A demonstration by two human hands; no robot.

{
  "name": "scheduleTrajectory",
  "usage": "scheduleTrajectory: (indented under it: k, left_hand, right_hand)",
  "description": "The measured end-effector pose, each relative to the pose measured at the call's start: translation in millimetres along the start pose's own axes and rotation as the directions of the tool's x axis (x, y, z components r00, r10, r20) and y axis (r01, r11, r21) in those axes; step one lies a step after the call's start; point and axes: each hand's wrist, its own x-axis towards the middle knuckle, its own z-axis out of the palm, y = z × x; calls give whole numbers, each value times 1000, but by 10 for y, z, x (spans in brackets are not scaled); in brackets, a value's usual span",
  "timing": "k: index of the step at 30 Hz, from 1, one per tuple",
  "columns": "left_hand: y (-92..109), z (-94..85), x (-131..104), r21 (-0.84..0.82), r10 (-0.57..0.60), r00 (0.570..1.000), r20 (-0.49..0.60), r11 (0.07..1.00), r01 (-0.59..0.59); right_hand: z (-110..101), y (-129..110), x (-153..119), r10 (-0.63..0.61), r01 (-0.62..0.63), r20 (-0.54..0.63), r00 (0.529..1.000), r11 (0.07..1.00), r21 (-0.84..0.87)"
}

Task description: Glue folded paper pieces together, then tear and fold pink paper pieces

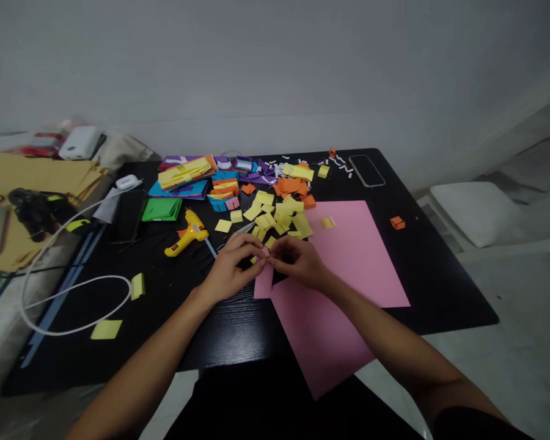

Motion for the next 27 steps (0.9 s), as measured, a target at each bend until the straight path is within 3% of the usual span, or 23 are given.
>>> scheduleTrajectory:
  k: [6,14,20,23,27]
  left_hand:
    - [-98,-172,30,31,-84,991,-103,996,87]
    - [-2,23,4,-18,-21,1000,-19,1000,21]
    - [-53,-90,10,-45,-97,992,-75,995,94]
    - [-67,-125,23,-72,-150,981,-121,987,143]
    - [-42,-55,21,-130,-171,980,-98,979,158]
  right_hand:
    - [-68,-97,45,31,-30,-90,995,1000,7]
    - [-3,-64,22,33,-29,-53,998,998,60]
    - [-94,-60,42,49,-46,-60,997,998,50]
    - [-117,-70,45,-4,6,-103,995,1000,13]
    - [-68,-93,25,-188,177,-56,981,970,-168]
